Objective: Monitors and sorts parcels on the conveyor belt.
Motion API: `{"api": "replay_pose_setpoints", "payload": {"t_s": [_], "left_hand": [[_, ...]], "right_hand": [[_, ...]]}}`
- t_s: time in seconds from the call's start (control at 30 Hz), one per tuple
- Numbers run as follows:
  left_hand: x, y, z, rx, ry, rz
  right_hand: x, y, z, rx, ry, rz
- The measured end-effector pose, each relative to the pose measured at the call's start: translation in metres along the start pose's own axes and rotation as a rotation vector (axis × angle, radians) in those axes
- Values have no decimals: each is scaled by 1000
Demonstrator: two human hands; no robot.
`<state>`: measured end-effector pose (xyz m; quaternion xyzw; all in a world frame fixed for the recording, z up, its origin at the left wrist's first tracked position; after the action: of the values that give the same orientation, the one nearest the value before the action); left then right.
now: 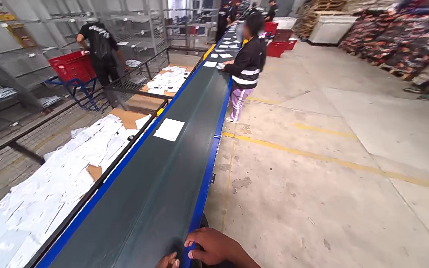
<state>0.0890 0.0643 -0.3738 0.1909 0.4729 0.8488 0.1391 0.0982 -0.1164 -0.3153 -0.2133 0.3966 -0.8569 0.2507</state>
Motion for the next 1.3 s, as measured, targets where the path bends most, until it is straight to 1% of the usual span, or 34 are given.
{"api": "replay_pose_setpoints", "payload": {"t_s": [0.07, 0.13, 0.23, 0.33, 0.4, 0.47, 0.53, 0.57, 0.6, 0.67, 0.73, 0.83, 0.93, 1.07, 1.13, 1.23, 1.27, 1.3], "left_hand": [[4, 8, 1, -44, -1, -25], [4, 11, -1, -59, -48, -34], [-2, 18, -6, -43, -103, -20], [-2, 16, -12, -12, -40, -14], [-1, 4, -17, 28, 2, 51], [1, -16, -22, 28, -22, 157], [3, -36, -24, -61, -79, 243], [3, -42, -22, -135, -71, 248], [0, -44, -18, -214, -24, 214], [-8, -41, -8, -374, 86, 82], [-18, -36, 2, -514, 105, -8], [-37, -31, 14, -625, 21, -67], [-53, -15, 20, -696, -53, -113], [-58, 10, 10, -660, -109, -176], [-55, 12, -2, -624, -207, -119], [-41, -2, -12, -640, -416, 128], [-36, -7, -11, -660, -434, 195], [-32, -11, -9, -678, -419, 249]], "right_hand": [[5, 0, -5, -33, 6, 7], [6, -1, -7, -70, 4, 11], [8, -1, 0, -48, 86, 33], [9, -4, 5, -23, 155, 36], [8, -6, 6, -18, 162, 36], [7, -7, 4, -20, 137, 30], [5, -7, -1, -21, 88, 6], [5, -6, -4, -18, 64, -5], [5, -6, -5, -16, 40, -12], [7, -7, -8, -11, 13, -17], [6, -6, -10, -11, -5, -22], [5, -4, -11, -9, -16, -28], [6, 0, -7, -12, 14, -33], [7, 6, -4, -32, 32, -42], [8, 9, -4, -36, 33, -55], [9, 10, -4, -38, 11, -70], [10, 10, -4, -41, 5, -74], [10, 11, -3, -43, 6, -77]]}}
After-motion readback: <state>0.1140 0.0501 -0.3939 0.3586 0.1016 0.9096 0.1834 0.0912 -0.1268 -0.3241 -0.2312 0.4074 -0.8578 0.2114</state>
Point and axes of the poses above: each hand's wrist, its own x-axis away from the middle knuckle, its own z-axis out of the back of the hand, y = z × x, the point moved 9 cm from there along -x, towards the middle knuckle, and after that the axes turned 3 degrees about z, right-handed, at the moved point
